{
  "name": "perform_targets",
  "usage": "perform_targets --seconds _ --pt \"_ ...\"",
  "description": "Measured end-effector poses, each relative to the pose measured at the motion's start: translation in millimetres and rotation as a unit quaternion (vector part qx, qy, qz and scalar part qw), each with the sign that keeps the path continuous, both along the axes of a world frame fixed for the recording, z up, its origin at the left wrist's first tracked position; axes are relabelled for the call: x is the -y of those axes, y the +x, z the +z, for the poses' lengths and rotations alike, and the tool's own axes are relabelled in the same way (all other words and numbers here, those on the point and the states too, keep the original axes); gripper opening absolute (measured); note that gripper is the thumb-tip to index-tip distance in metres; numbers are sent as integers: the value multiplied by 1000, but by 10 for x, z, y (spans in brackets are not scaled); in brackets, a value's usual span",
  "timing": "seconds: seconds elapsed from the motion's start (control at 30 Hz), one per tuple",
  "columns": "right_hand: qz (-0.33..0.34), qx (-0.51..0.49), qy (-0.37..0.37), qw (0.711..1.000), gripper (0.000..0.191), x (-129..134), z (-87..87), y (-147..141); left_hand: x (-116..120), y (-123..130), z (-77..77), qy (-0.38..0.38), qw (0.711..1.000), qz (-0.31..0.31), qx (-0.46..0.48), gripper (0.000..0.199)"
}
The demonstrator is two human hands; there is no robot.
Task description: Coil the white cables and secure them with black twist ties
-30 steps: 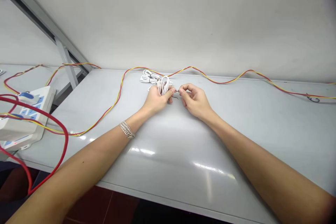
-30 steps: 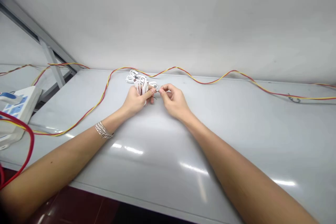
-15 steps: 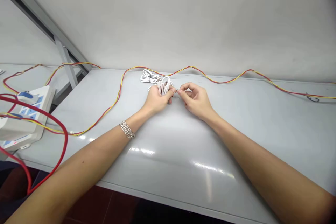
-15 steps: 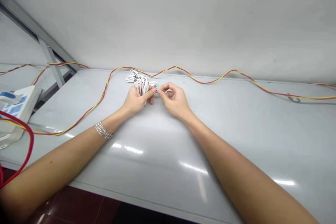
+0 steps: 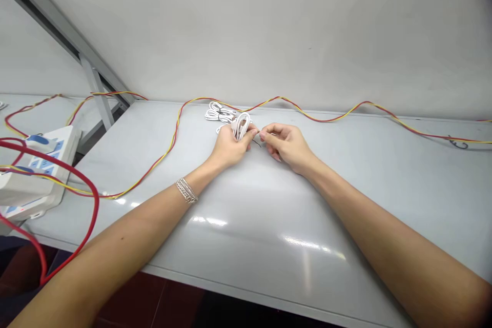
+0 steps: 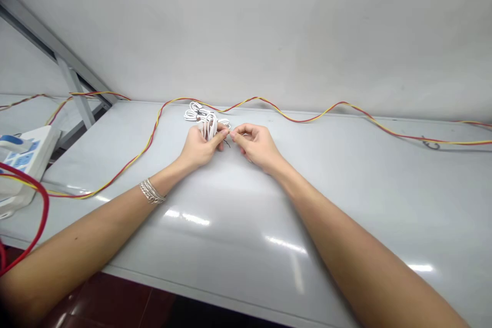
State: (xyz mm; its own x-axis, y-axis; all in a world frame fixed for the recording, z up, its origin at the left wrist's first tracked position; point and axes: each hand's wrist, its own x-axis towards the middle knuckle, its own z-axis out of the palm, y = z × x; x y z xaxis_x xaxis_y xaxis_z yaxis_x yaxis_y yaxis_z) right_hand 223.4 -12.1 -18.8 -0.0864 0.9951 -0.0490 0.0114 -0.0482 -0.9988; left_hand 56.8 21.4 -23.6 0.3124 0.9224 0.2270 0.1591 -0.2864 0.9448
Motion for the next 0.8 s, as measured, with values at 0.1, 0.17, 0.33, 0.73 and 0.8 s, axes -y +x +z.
perform_targets --seconds 0.1,0.17,0.33,0.73,0.8 --pt "11 -11 -4 1000 42 -4 11 15 -3 -2 -8 6 1000 -4 0 18" --pt "16 -14 -3 1000 43 -3 19 20 -4 -4 -11 8 1000 -3 -1 16" --pt "20 -13 -3 1000 45 -8 9 19 7 -8 9 -4 1000 3 -10 16" --pt "-20 9 27 999 45 -3 -49 -13 28 -6 36 -8 1000 3 -24 12" --pt "-30 14 37 999 45 -6 -63 -20 31 -5 40 -7 1000 2 -24 13"
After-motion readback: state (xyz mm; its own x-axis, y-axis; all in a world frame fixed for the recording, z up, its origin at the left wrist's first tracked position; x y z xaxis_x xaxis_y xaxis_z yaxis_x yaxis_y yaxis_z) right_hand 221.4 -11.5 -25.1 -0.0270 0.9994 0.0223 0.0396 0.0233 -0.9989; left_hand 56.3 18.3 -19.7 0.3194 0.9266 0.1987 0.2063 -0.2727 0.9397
